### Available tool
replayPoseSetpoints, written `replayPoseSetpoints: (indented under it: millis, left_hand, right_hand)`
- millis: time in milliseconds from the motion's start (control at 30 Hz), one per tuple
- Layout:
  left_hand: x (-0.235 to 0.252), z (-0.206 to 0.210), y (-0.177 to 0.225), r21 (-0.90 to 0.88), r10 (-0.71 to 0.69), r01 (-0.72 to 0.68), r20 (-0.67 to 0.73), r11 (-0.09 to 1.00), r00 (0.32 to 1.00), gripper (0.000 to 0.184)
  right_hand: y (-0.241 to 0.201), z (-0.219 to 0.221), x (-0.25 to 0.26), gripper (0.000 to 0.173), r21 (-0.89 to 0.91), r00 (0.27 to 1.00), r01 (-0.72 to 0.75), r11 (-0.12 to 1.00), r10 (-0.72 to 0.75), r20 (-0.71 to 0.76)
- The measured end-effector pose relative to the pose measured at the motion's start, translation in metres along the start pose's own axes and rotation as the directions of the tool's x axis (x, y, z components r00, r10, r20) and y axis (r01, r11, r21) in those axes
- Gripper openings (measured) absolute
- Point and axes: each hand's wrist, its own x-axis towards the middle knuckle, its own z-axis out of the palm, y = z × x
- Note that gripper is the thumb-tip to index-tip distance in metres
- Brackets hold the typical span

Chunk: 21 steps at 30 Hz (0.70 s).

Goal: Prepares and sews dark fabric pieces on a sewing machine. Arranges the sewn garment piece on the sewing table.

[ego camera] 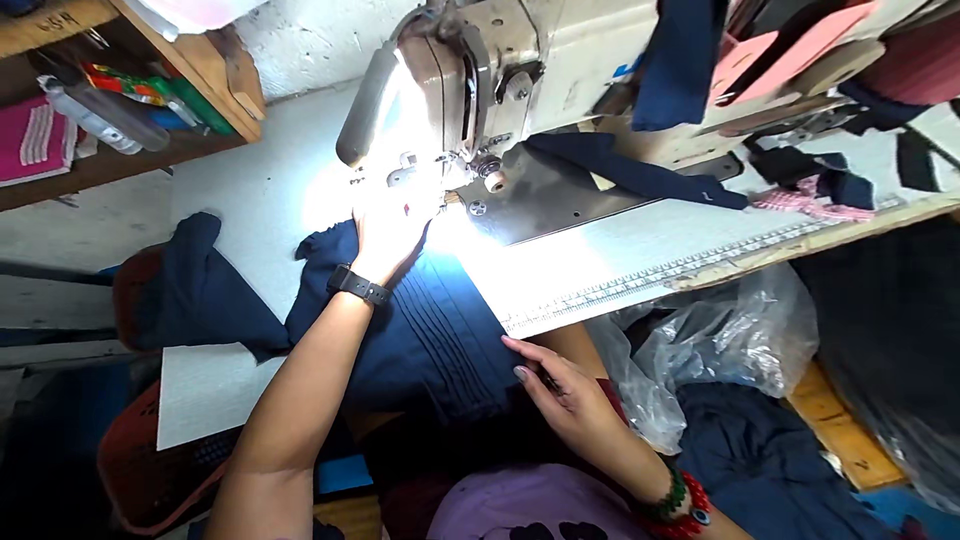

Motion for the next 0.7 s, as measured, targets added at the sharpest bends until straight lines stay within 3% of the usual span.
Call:
replayPoseSetpoints:
  millis: [67,167,300,433,567,633,700]
  left_hand:
    - [0.001,0.0,-0.002,-0.037,0.024,-0.023,0.029,0.999,0.999,0.039]
    - [0.0,-0.024,-0.005,-0.25,0.087,-0.063,0.088,0.966,0.992,0.034]
    - [-0.016,-0.093,-0.031,-0.231,0.116,-0.122,-0.036,0.965,0.993,0.032]
    - [-0.063,-0.174,-0.094,-0.111,-0.081,0.071,-0.092,0.991,0.992,0.036]
    - [-0.109,-0.206,-0.15,-0.018,-0.197,0.196,-0.118,0.98,0.973,0.038]
    - [-0.125,-0.209,-0.163,0.007,-0.195,0.196,-0.052,0.981,0.979,0.043]
    - [-0.138,-0.206,-0.168,0.02,-0.197,0.196,0.042,0.98,0.979,0.051]
  right_hand:
    - [0.001,-0.001,0.002,0.037,-0.02,1.0,0.006,1.0,-0.006,0.007]
    - [-0.001,-0.007,0.004,0.038,-0.05,0.999,0.005,0.999,-0.002,0.05]
    - [-0.01,-0.027,0.014,0.036,-0.137,0.996,-0.006,0.991,0.018,0.085]
    - [-0.031,-0.043,0.056,0.035,-0.271,0.987,0.144,0.952,-0.12,0.103]
    - [-0.061,-0.011,0.135,0.031,-0.377,0.905,0.421,0.825,-0.352,0.238]
    - [-0.067,0.022,0.177,0.032,-0.43,0.855,0.518,0.74,-0.437,0.278]
    - [-0.066,0.055,0.214,0.039,-0.504,0.845,0.535,0.679,-0.415,0.338]
